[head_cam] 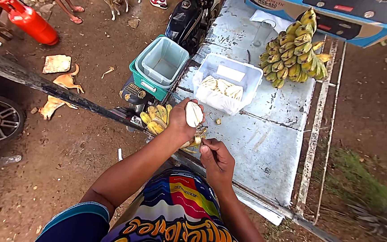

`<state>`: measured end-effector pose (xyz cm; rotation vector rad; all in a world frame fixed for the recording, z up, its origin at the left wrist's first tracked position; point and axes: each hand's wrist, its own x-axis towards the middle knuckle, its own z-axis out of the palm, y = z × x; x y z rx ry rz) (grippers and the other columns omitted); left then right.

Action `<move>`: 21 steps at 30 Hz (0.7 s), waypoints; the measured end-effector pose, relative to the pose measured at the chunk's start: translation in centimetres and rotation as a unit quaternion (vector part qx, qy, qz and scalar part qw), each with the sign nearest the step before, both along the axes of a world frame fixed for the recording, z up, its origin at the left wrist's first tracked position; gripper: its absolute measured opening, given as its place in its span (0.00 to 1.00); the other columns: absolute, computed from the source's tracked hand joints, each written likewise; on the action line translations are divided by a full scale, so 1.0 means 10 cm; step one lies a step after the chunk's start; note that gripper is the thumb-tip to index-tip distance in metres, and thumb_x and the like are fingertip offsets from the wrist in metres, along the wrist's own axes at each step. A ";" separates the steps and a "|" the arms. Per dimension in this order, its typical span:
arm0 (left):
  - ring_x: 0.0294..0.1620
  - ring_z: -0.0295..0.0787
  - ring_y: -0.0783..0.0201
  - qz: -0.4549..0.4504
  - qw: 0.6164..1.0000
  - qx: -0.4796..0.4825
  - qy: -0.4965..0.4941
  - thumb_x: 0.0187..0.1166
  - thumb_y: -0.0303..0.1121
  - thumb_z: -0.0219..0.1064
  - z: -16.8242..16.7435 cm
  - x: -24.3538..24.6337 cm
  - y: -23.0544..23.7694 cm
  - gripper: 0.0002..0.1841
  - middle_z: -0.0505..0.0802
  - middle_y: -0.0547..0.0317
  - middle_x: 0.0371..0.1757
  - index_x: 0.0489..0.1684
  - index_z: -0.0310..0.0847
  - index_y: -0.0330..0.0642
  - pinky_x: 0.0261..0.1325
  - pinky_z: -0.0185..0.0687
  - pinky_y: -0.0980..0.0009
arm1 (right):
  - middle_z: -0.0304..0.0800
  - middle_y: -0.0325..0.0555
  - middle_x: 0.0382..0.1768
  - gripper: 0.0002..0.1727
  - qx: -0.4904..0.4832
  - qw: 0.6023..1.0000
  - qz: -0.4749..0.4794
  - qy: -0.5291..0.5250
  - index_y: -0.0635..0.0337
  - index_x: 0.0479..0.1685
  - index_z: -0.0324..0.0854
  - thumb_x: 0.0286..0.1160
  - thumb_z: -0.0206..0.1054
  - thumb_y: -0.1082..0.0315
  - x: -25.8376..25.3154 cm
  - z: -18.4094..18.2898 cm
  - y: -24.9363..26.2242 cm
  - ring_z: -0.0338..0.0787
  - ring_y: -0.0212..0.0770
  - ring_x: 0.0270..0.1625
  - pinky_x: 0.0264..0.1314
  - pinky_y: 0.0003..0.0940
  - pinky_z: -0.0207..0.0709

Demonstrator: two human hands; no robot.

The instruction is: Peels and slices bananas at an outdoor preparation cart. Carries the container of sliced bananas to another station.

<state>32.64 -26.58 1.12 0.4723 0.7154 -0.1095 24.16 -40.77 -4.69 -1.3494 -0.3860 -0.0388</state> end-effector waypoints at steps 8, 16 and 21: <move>0.22 0.84 0.65 -0.033 0.999 0.002 -0.039 0.93 0.49 0.45 0.05 -0.12 -0.04 0.21 0.86 0.60 0.27 0.38 0.79 0.48 0.26 0.84 0.72 | 0.87 0.39 0.37 0.08 -0.004 1.000 -0.017 0.006 0.66 0.52 0.86 0.85 0.64 0.72 0.08 -0.07 0.04 0.75 0.22 0.24 0.24 0.18 0.72; 0.25 0.85 0.65 -0.072 0.989 0.024 -0.129 0.94 0.50 0.45 0.09 -0.27 -0.08 0.23 0.86 0.58 0.28 0.39 0.80 0.46 0.31 0.86 0.71 | 0.88 0.38 0.34 0.05 0.000 1.000 -0.019 0.022 0.62 0.48 0.85 0.84 0.64 0.73 0.21 -0.10 0.08 0.75 0.23 0.22 0.23 0.19 0.72; 0.29 0.87 0.63 -0.061 0.987 0.050 -0.137 0.95 0.52 0.43 0.03 -0.27 -0.10 0.26 0.88 0.56 0.31 0.40 0.82 0.45 0.37 0.88 0.68 | 0.87 0.38 0.29 0.03 -0.011 0.998 -0.045 0.048 0.62 0.43 0.84 0.83 0.64 0.74 0.28 -0.16 0.17 0.76 0.25 0.21 0.23 0.21 0.73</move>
